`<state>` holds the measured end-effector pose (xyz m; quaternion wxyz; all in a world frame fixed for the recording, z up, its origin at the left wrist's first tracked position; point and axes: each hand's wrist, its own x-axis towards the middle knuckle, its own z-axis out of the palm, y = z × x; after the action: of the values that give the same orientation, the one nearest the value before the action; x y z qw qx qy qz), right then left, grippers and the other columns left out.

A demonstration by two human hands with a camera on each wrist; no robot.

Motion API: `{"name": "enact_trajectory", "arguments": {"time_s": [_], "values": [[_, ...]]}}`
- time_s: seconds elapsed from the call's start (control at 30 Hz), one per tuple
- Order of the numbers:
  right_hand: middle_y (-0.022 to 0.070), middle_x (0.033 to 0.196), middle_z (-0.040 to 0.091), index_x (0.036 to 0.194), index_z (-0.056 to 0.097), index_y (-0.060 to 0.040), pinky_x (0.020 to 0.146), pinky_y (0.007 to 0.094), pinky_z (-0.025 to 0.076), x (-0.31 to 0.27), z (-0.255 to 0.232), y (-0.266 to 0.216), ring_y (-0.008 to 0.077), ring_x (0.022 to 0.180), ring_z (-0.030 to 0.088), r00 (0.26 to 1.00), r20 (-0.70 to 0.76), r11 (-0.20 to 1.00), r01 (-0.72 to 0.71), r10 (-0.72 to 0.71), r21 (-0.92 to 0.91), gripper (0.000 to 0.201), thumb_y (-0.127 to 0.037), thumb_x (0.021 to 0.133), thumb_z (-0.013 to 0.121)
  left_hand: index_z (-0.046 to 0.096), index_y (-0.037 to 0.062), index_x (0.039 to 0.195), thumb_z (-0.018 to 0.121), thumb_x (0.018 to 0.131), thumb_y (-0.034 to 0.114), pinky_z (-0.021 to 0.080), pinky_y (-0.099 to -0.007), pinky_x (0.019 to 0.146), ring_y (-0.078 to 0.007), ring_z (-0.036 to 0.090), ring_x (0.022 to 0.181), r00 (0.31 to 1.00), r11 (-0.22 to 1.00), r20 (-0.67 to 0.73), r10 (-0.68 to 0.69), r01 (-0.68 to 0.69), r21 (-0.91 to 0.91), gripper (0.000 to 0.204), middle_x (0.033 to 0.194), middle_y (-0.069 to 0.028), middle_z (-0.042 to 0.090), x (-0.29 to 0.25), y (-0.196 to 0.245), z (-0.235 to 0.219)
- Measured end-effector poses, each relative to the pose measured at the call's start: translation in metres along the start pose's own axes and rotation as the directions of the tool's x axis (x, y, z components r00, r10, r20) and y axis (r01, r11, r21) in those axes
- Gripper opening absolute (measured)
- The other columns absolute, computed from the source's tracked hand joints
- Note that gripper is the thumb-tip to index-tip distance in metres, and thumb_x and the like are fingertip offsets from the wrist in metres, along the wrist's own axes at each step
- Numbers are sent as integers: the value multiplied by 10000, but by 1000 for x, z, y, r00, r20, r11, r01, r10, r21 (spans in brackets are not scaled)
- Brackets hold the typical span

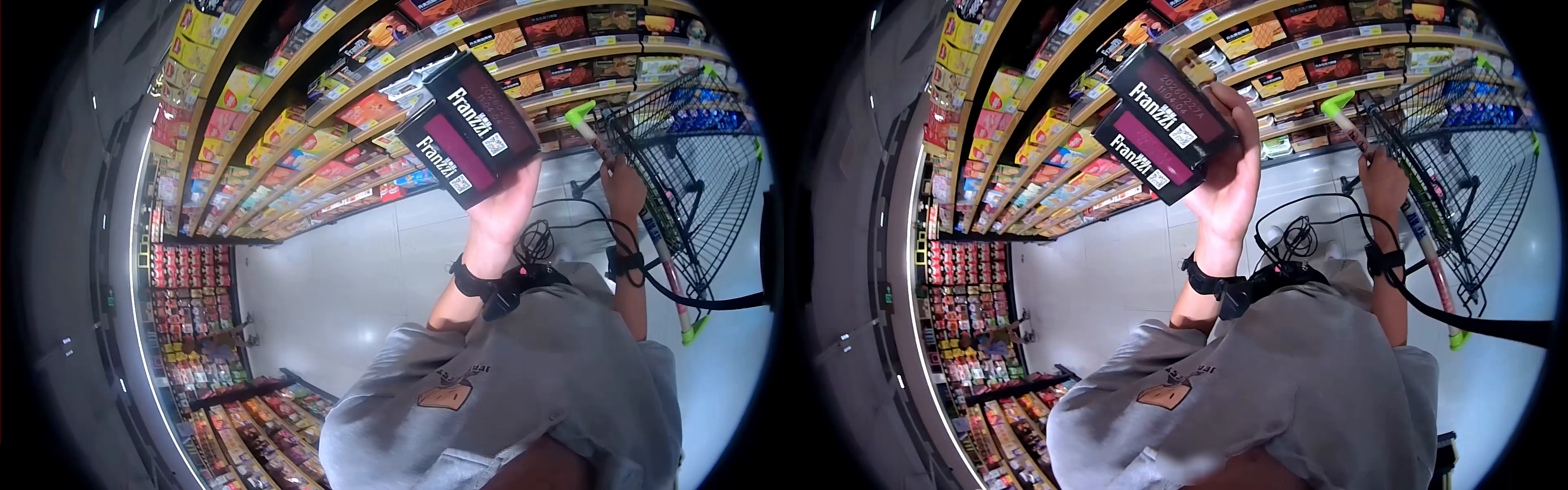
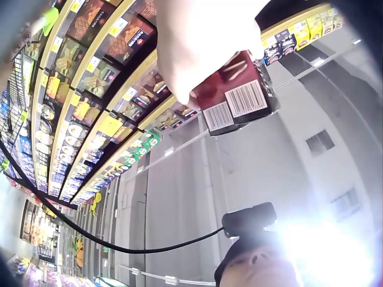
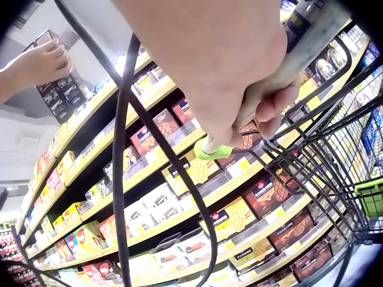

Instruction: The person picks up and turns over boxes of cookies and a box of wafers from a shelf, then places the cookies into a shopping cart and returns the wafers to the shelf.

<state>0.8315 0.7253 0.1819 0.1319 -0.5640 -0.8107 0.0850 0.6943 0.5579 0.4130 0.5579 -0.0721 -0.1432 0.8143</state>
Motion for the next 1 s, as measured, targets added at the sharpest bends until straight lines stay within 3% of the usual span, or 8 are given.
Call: {"name": "enact_trajectory", "arguments": {"time_s": [0.17,0.3,0.43,0.5,0.67,0.73,0.83,1.0], "values": [[139,738,682,887,612,-81,589,446,556,-16,-8,22,337,681,688,999,0,999,-33,33,23,332,-403,829,668,585,27,1178,724,810,143,396,-435,1076,-221,504,1229,996,996,1,-89,89,2,410,1196,-84,569,1,-6,-9],[116,727,679,876,640,-106,584,430,555,-24,-3,38,324,672,685,993,-96,997,-71,71,3,294,-390,812,683,564,24,1205,706,817,126,381,-451,1089,-219,492,1244,985,982,7,-174,174,-75,425,1208,-81,566,-5,-16,-14],[118,729,679,808,685,-101,607,429,555,-34,-14,47,320,673,684,987,-74,989,-145,146,8,240,-341,808,678,547,9,1212,699,811,94,364,-448,1106,-221,494,1245,969,972,70,-237,235,26,437,1222,-85,548,-19,-26,-19],[125,743,683,801,699,-99,628,433,555,-36,-22,49,326,686,684,981,-62,983,-184,185,21,227,-324,813,666,507,16,1251,700,795,64,356,-449,1114,-225,494,1247,949,927,70,-308,316,-203,497,1236,-79,526,-26,-27,-17],[150,780,695,815,715,-88,650,444,555,-40,-23,58,335,715,689,986,-46,986,-160,158,-42,281,-359,837,642,551,51,1216,622,865,150,450,-398,1011,-229,518,1213,951,919,37,-308,307,-247,372,1216,-94,578,-55,-21,-15],[167,767,689,802,714,-68,646,444,555,-45,-18,63,337,721,690,988,-65,987,-142,137,-70,330,-384,849,634,412,103,1271,724,763,72,325,-465,1123,-177,493,1255,888,800,156,-433,458,-388,597,1245,-18,555,-71,-16,-20],[184,791,691,828,714,-67,652,447,558,-52,-30,58,344,748,693,992,-61,983,-115,107,-145,329,-384,857,631,418,118,1264,716,782,95,316,-465,1125,-165,494,1250,843,752,252,-475,538,-380,567,1242,7,560,-81,1,-44],[172,824,702,868,726,-85,662,447,562,-53,-23,66,347,757,698,982,-17,975,-187,186,-123,257,-319,832,626,446,133,1244,691,819,121,308,-445,1132,-155,484,1256,905,795,133,-404,419,-439,490,1237,5,557,-104,-1,-49]]}}
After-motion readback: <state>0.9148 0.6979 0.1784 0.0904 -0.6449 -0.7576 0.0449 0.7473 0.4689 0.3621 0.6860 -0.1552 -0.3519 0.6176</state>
